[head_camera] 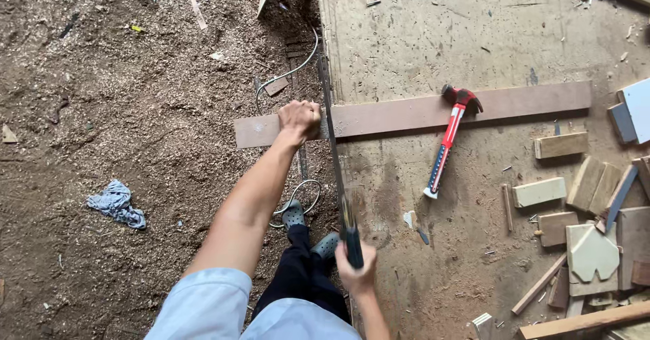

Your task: The person uses a hand saw to cut a long wooden plank on a workbench. After sawing through the plank, the person picks up a hammer and taps the cut piece to separate it fully.

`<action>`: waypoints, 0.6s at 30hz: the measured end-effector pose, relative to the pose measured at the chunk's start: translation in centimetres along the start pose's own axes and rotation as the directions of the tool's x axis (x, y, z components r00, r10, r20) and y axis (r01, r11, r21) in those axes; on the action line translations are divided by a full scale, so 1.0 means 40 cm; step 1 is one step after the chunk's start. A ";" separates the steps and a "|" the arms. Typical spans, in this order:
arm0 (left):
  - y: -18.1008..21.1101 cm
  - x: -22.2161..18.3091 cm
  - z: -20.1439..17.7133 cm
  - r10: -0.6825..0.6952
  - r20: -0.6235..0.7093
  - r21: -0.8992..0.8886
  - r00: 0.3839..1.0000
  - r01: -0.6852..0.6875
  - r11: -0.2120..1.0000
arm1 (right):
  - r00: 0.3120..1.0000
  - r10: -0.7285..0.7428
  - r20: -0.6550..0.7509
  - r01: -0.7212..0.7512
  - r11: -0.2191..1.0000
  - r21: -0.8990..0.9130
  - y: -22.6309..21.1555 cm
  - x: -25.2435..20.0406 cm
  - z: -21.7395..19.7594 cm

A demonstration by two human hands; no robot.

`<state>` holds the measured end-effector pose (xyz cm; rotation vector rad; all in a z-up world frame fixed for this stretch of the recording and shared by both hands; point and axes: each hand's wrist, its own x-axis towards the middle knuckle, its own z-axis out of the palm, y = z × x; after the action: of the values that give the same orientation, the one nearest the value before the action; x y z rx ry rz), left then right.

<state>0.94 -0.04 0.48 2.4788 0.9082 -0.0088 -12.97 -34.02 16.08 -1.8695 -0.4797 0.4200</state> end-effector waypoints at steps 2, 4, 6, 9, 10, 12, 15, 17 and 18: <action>0.000 -0.005 -0.011 0.049 -0.001 0.032 0.999 -0.049 0.998 | 0.995 0.095 -0.011 -0.095 0.995 -0.024 -0.014 -0.093 -0.025; -0.002 -0.015 -0.019 0.042 0.016 0.048 0.999 -0.043 0.998 | 0.992 0.122 -0.003 -0.122 0.992 0.014 -0.005 -0.109 -0.031; 0.010 -0.012 -0.016 -0.015 0.047 0.044 0.999 0.013 0.999 | 0.991 0.132 0.018 -0.132 0.991 0.012 0.015 -0.059 -0.018; 0.009 -0.006 -0.027 0.067 -0.012 0.143 0.998 -0.064 0.988 | 0.998 -0.001 0.057 0.003 0.999 -0.039 0.051 0.102 0.065; 0.008 -0.005 -0.029 0.040 0.011 0.141 0.999 -0.041 0.989 | 0.998 0.002 0.058 0.001 0.999 -0.054 0.059 0.147 0.086; 0.020 0.005 -0.031 -0.005 0.056 0.131 0.998 -0.002 0.991 | 0.996 0.060 0.061 -0.059 0.998 -0.018 0.074 0.193 0.103; 0.018 0.002 -0.034 -0.023 0.078 0.191 0.997 0.008 0.982 | 0.982 0.179 0.064 -0.183 0.981 0.065 0.070 0.130 0.090; 0.031 0.022 -0.044 -0.026 0.100 0.202 0.995 0.005 0.979 | 0.994 0.107 -0.001 -0.106 0.993 0.054 0.059 0.047 0.061; 0.026 0.014 -0.043 -0.040 0.119 0.207 0.992 0.015 0.978 | 0.998 0.055 -0.032 -0.053 0.996 0.070 0.042 -0.026 0.044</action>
<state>1.73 0.38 2.38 2.6210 0.9303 -0.2747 -14.53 -33.68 14.00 -1.8231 -0.3882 0.4349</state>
